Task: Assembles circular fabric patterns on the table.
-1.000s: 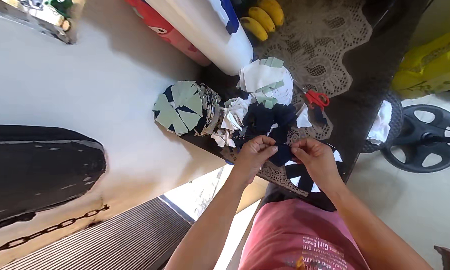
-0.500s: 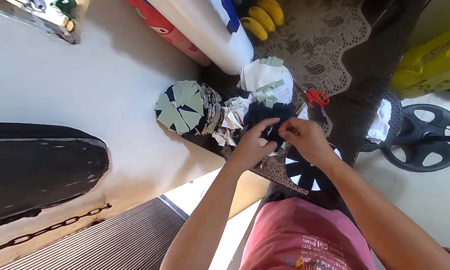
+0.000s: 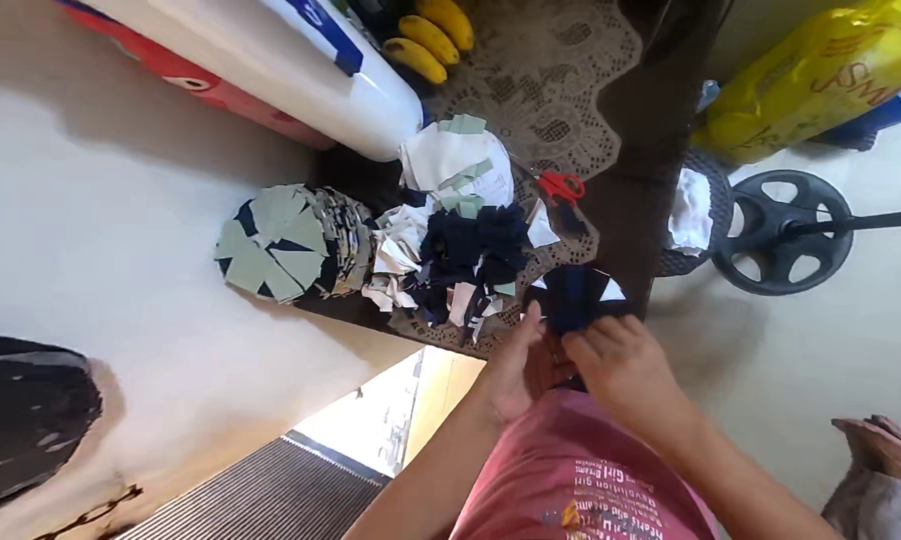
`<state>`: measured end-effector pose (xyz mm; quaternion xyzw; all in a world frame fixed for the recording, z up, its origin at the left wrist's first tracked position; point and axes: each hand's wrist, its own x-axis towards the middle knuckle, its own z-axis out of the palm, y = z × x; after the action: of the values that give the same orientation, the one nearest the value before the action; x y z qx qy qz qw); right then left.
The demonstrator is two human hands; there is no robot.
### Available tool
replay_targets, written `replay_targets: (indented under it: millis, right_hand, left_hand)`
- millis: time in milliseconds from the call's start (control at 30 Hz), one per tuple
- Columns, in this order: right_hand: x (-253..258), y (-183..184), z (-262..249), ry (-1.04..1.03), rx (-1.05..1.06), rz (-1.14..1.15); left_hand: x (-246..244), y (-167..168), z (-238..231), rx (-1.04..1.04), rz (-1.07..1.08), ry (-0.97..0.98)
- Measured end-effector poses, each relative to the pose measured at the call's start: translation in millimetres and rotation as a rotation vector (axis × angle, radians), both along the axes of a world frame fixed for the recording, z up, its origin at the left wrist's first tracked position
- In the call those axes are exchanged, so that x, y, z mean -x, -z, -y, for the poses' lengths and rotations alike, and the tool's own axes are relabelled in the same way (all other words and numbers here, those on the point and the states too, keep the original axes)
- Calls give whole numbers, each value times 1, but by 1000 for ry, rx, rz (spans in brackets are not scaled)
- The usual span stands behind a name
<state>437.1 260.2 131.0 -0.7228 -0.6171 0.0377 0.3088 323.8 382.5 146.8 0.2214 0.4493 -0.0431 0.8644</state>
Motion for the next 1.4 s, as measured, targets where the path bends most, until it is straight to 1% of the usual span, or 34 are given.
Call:
replay_targets:
  millis: [67,133,167,200,233,300,333,400,467,500,567,633,733,800,867,933,1000,1033,1100,1133,1200,1267,1333,1400]
  right_hand:
    - [8,9,19,36,-70,-34]
    - [10,17,40,195,-121,-204]
    - [8,19,49,289,-110,-355]
    - [6,20,56,372,-70,-567]
    - [2,19,60,434,-1,-833]
    - [-9,17,62,475,145,-1376]
    - [-13,18,61,458,196,-1591]
    - [-16,23,60,395,275,-1892]
    - [-15,28,62,356,306,-2070]
    - [-14,30,63,352,312,-2119]
    - [-11,35,65,382,316,-2140]
    - [-9,37,64,455,299,-2046]
    - [-12,39,54,551,264,-1774]
    - [-18,40,46,569,232,-1733]
    - [-25,42,41,576,226,-1765]
    - [-28,42,38,576,223,-1778]
    - [-28,43,37,568,221,-1728]
    - [-27,43,36,559,216,-1684]
    - [-24,44,37,539,196,-1628]
    - [-24,43,37,531,188,-1659]
    - [-28,42,40,539,198,-1843]
    - [-34,42,42,572,237,-2007]
    - [-39,43,44,570,289,-2081]
    - [-41,43,45,555,326,-2079]
  left_hand:
    - [-6,1,8,-2,-60,-47]
    - [-10,2,12,-38,-85,-37]
    - [-10,2,13,-55,-77,-11]
    - [-11,2,14,-77,-65,21]
    - [-11,1,15,-100,-48,57]
    - [-12,0,17,-146,-7,137]
    - [-12,0,18,-172,11,186]
    - [-11,1,21,-215,33,282]
    - [-7,6,24,-253,53,349]
    - [-5,9,26,-267,59,369]
    - [-1,14,29,-299,53,392]
    - [-1,19,32,-394,11,410]
    - [-5,30,32,-670,-66,500]
    - [-10,37,30,-809,-76,522]
    - [-16,41,29,-833,-81,495]
    - [-21,41,26,-777,-61,475]
    - [-24,41,23,-721,-1,463]
    - [-25,42,22,-729,19,463]
    - [-27,45,21,-811,14,496]
    - [-29,47,21,-865,5,509]
    - [-30,52,21,-934,17,520]
    - [-29,55,21,-942,48,511]
    - [-26,57,21,-929,72,486]
    - [-26,59,22,-925,85,456]
